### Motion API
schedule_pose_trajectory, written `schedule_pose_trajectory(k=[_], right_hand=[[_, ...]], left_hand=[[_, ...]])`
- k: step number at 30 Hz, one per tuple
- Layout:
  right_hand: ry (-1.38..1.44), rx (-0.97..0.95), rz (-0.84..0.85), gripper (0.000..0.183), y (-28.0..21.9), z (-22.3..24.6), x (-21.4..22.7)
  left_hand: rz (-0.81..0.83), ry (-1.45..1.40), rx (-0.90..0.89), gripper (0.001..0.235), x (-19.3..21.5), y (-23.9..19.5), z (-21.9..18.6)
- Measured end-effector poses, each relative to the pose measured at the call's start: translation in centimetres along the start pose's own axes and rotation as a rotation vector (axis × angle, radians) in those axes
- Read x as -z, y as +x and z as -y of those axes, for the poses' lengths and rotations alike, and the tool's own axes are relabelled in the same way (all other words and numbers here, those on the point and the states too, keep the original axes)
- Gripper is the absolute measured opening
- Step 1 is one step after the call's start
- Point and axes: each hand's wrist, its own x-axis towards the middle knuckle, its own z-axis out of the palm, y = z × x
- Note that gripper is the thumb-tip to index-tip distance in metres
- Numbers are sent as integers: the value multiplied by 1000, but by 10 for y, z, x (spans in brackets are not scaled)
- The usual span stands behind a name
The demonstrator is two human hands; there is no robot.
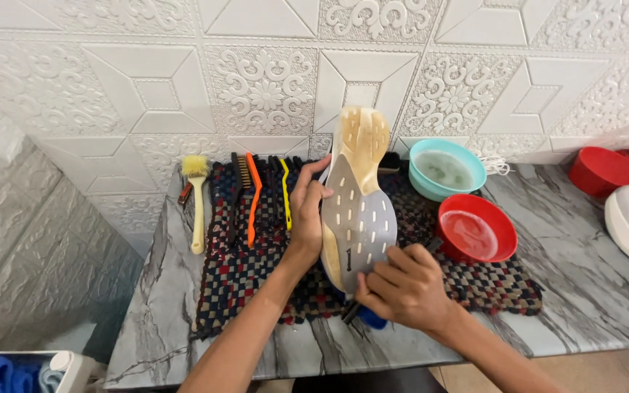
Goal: The person scrubs the sole of a white sneaker with a small brush, repeatedly dipping the brush into a bowl of soapy water. They wipe the sole with a blue cloth and continue scrubbing different areas of the sole throughout the clip.
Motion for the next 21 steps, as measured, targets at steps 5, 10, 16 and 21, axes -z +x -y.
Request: schedule_pose_trajectory(k=[5,10,16,21], right_hand=[[-35,-237,56,42,-21,-34,15],[-19,-656,369,37,-27,-81,46],[49,-784,400,29,-6,-98,83],[-15,-434,260,28,10,-101,97]], left_hand=[[-4,-13,6,46,1,0,1],[-7,-40,9,46,1,4,5],[-16,77,-53,47,-1,2,1],[10,-16,-3,48,-1,1,-1]])
